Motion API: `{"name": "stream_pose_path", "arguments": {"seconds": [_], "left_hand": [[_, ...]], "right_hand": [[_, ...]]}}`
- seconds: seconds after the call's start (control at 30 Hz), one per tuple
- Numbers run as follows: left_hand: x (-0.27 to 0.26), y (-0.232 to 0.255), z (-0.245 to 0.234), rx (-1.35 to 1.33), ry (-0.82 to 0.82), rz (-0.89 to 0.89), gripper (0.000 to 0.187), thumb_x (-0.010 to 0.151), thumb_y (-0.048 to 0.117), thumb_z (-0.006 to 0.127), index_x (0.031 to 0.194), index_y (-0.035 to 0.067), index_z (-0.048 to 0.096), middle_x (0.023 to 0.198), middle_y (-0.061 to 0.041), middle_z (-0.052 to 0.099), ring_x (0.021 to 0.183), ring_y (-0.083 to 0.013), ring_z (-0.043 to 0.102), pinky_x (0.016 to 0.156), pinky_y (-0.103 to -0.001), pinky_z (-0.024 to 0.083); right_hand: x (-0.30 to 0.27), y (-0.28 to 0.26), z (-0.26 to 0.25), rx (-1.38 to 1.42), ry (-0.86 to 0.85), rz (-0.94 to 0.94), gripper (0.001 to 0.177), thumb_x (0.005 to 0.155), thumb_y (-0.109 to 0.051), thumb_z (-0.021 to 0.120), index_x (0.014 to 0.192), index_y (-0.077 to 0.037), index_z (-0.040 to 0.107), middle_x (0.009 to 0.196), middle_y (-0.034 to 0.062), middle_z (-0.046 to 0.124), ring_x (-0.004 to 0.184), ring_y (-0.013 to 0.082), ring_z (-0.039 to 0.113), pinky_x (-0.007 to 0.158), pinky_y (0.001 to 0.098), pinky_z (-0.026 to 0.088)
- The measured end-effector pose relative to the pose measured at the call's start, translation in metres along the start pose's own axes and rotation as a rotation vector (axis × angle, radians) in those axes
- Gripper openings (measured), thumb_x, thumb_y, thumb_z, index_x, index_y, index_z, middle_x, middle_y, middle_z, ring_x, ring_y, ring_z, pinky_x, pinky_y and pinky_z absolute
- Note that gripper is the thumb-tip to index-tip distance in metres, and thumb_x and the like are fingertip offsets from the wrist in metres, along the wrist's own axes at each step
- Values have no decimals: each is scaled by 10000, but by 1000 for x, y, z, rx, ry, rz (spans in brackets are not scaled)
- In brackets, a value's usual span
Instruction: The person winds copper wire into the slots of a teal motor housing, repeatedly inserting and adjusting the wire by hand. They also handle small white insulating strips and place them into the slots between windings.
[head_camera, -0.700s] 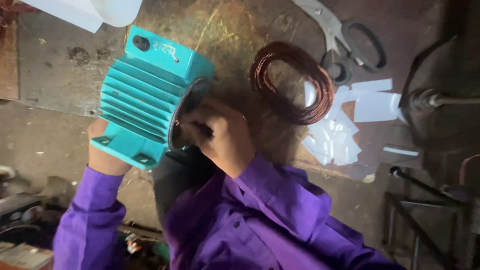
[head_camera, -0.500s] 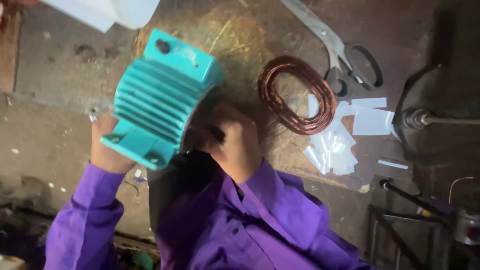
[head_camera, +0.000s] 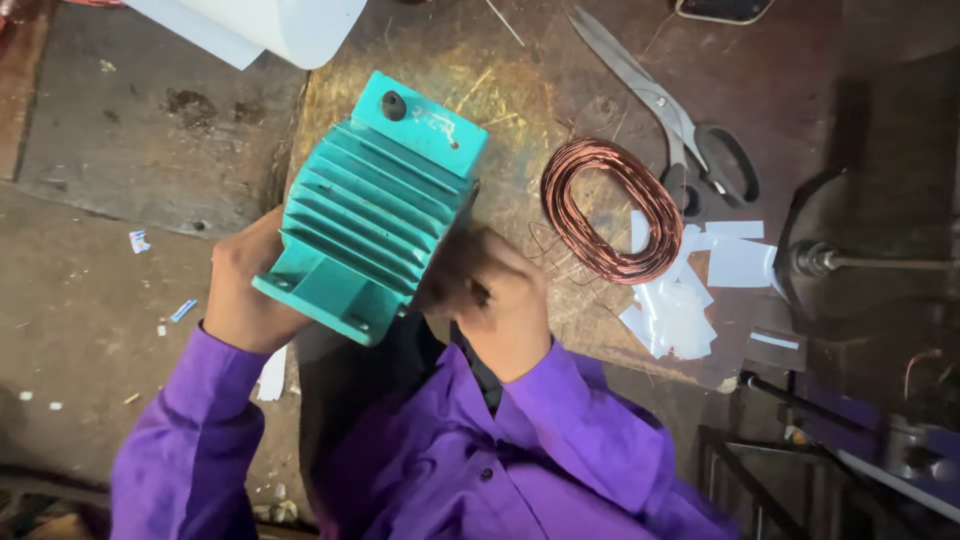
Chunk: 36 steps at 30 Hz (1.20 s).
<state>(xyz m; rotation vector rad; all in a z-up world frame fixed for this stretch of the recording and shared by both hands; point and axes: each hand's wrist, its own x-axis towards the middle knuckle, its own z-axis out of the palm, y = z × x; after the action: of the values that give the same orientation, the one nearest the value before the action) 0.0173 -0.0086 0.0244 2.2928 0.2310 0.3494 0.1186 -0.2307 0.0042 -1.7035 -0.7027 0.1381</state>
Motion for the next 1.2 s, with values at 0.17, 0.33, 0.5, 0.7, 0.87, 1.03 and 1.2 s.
{"name": "stream_pose_path", "arguments": {"seconds": [0.17, 0.33, 0.5, 0.7, 0.87, 1.03, 1.2], "left_hand": [[-5, -5, 3, 28, -2, 4, 377, 792, 180, 822, 1116, 28, 705, 1042, -147, 717, 948, -307, 744, 808, -360, 566], [-17, 13, -2, 22, 43, 124, 606, 714, 310, 857, 1181, -23, 660, 1127, -211, 692, 1047, -384, 704, 887, -406, 546], [-16, 2, -17, -192, 65, -52, 575, 848, 322, 772, 1274, -42, 643, 1155, -242, 685, 1033, -443, 672, 874, -404, 527], [38, -17, -16, 50, -146, 81, 404, 816, 84, 745, 1211, 17, 700, 1036, -226, 725, 984, -346, 738, 795, -358, 562], [49, -14, -19, 126, -209, 48, 325, 714, 70, 790, 1033, 46, 735, 885, -196, 723, 832, -303, 738, 715, -346, 557], [54, -32, -10, -151, -300, 130, 266, 719, 25, 790, 978, 48, 735, 920, -105, 732, 825, -199, 717, 745, -324, 564], [54, -36, -6, -300, -346, 260, 259, 741, -6, 787, 993, 27, 741, 1051, -103, 716, 940, -196, 696, 798, -319, 562]], "right_hand": [[-9, 6, 3, -92, -35, -39, 96, 823, 58, 620, 889, -1, 657, 957, 143, 597, 869, 342, 661, 784, 396, 541], [1, -13, -7, -134, -63, -89, 94, 833, 41, 666, 916, 0, 678, 989, 139, 639, 928, 332, 673, 813, 383, 549], [2, -25, -25, -153, 70, 195, 152, 885, -32, 688, 1032, -46, 726, 942, 103, 699, 805, 256, 709, 737, 358, 544], [22, -16, -1, -338, 11, 36, 344, 784, -142, 771, 1083, -22, 649, 968, 205, 673, 940, 386, 645, 811, 460, 521], [15, -18, 2, -178, 77, 20, 427, 792, -136, 741, 1173, 15, 623, 935, 210, 648, 877, 398, 655, 754, 463, 524], [16, 0, -1, -125, 20, -212, 231, 816, -70, 731, 1037, -39, 672, 934, 142, 641, 894, 375, 656, 771, 440, 534], [17, 3, -1, -122, -63, -179, 209, 805, -32, 728, 1012, -35, 697, 898, 138, 609, 858, 370, 639, 749, 432, 516]]}}
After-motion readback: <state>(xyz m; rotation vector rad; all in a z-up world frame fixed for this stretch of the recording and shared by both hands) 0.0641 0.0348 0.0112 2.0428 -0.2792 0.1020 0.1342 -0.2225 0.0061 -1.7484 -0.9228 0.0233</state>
